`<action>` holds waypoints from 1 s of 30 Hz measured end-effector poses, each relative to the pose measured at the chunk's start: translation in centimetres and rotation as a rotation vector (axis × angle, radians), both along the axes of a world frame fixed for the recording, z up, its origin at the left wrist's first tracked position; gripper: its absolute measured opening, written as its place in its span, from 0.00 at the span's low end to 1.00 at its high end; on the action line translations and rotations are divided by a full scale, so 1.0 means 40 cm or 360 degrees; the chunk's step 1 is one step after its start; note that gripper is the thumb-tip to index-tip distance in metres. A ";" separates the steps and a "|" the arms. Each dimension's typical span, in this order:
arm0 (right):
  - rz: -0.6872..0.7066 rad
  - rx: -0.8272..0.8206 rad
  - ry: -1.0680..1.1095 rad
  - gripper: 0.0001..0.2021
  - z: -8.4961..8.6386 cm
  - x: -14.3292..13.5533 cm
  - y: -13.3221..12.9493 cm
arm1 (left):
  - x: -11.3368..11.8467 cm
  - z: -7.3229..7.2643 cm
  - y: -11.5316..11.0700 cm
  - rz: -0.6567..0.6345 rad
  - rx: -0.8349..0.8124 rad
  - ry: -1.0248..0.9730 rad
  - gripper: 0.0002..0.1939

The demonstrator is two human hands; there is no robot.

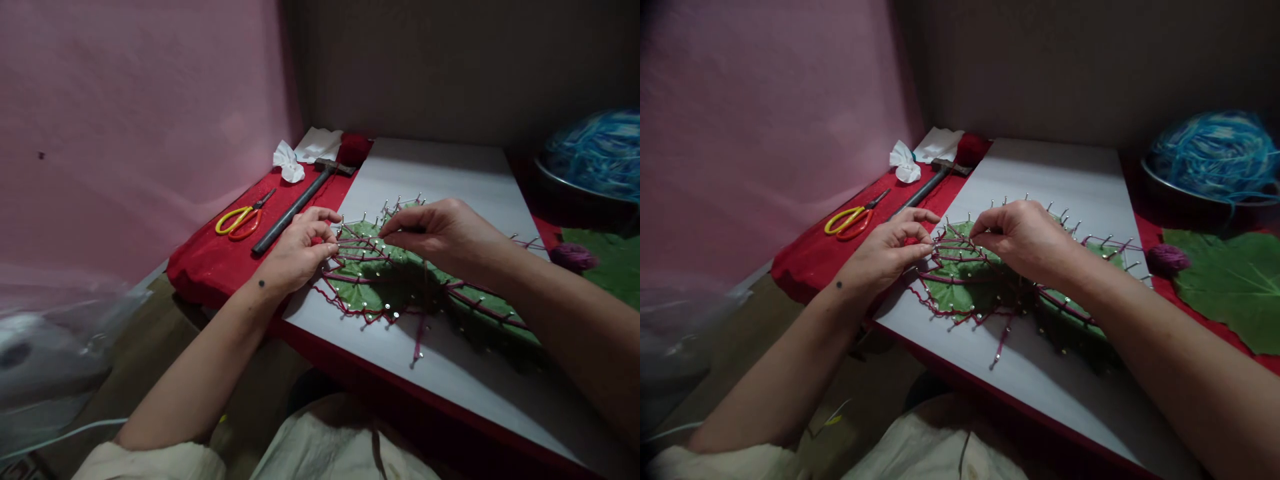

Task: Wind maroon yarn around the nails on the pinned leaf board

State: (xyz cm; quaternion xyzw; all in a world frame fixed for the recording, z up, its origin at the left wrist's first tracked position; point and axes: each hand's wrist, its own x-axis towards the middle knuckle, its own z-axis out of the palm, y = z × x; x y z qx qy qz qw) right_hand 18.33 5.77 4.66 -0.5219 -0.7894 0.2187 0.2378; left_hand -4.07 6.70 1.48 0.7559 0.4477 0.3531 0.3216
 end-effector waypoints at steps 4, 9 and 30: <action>0.0029 0.0085 -0.0137 0.10 0.003 -0.020 0.001 | 0.001 -0.010 -0.008 0.0167 -0.0004 0.0088 0.05; 0.0142 0.0204 -0.0273 0.10 0.005 -0.052 0.021 | 0.004 -0.021 -0.012 0.0400 0.0020 0.0181 0.06; 0.0378 0.0254 -0.1143 0.11 -0.006 -0.045 -0.053 | -0.020 -0.048 0.026 -0.0052 0.0209 0.0317 0.07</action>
